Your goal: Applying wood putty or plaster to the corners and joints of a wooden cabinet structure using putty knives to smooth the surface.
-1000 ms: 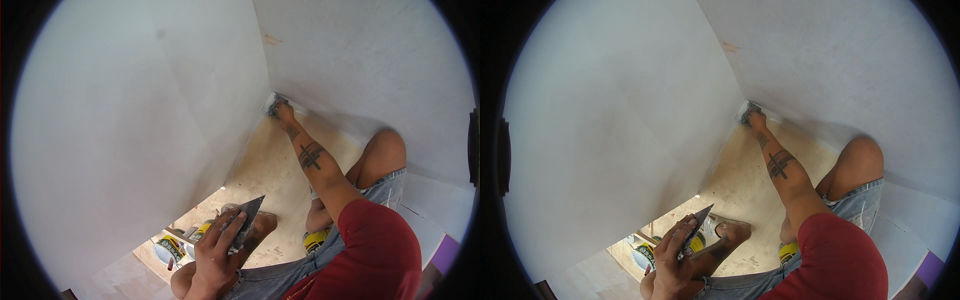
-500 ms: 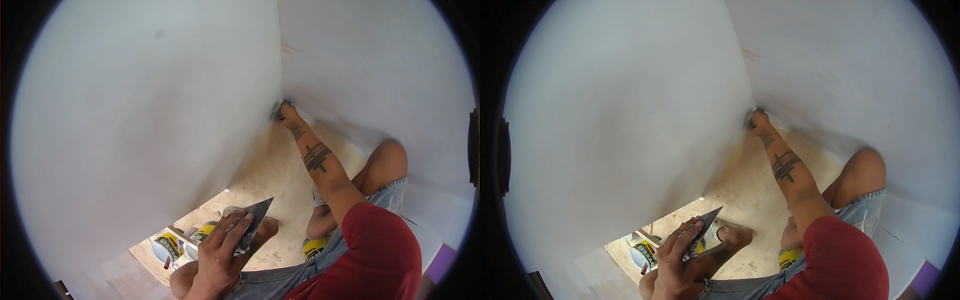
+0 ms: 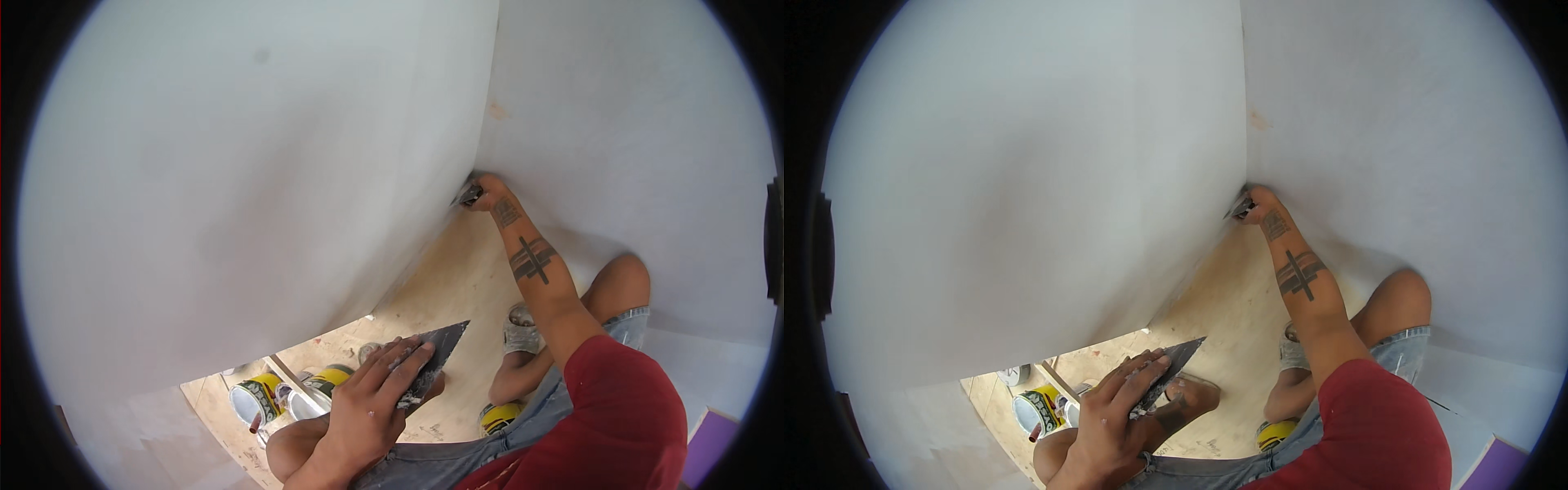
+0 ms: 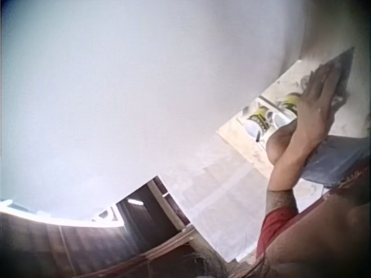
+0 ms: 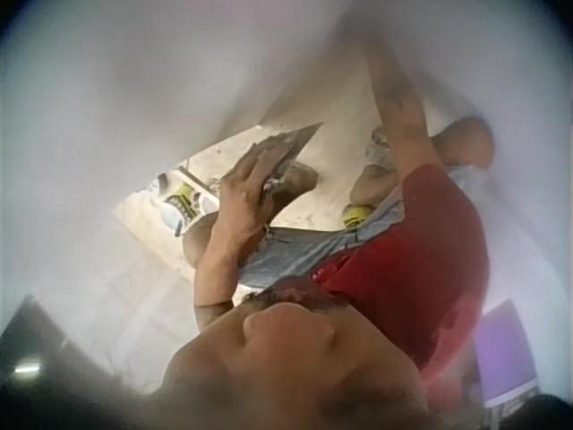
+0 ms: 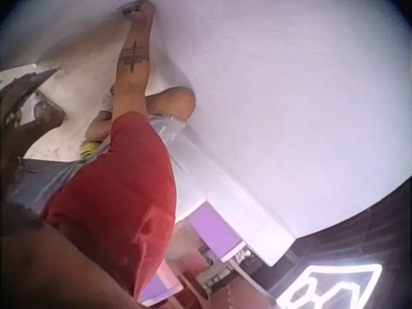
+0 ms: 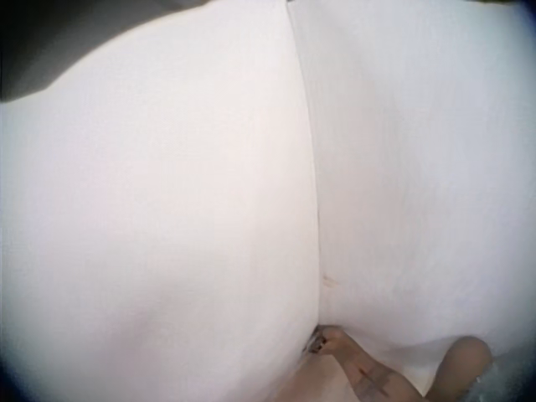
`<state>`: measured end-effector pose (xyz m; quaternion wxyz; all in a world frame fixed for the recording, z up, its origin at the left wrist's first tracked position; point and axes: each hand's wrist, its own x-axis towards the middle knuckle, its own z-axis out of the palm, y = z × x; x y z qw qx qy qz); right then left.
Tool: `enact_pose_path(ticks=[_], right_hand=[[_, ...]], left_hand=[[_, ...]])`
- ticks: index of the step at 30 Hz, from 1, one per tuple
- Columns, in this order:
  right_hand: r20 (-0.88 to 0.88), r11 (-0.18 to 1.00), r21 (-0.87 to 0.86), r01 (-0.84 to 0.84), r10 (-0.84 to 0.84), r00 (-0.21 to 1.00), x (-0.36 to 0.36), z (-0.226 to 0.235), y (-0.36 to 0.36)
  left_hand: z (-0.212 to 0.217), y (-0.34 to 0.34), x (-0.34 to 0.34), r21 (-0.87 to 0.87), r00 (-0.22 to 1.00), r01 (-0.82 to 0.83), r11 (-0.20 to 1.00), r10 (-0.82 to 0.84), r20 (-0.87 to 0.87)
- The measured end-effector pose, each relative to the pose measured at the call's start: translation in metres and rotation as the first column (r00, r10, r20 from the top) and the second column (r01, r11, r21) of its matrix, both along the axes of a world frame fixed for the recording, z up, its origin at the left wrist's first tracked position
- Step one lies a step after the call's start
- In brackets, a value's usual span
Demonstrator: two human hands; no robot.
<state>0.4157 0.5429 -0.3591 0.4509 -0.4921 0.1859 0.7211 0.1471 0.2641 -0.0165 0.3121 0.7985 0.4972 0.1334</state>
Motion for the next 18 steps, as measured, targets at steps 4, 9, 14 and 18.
enact_pose_path(ticks=[4,9,14,18], right_hand=[[-0.026,1.0,0.026,0.016,-0.015,1.0,0.012,0.028,0.0],[-0.004,0.997,0.075,0.032,-0.032,0.999,0.005,0.088,-0.005],[0.008,0.993,0.108,0.037,-0.039,0.999,0.01,0.155,-0.015],[0.071,0.985,0.175,0.001,-0.014,0.997,0.009,0.206,-0.022]], left_hand=[[0.01,-0.003,0.004,0.021,0.998,-0.039,0.999,0.038,0.05],[0.016,-0.015,0.002,0.046,0.993,-0.084,0.995,0.079,0.086],[0.015,-0.022,-0.001,0.043,0.988,-0.102,0.994,0.096,0.123],[0.013,-0.03,-0.005,0.118,0.975,-0.098,0.988,0.071,0.209]])
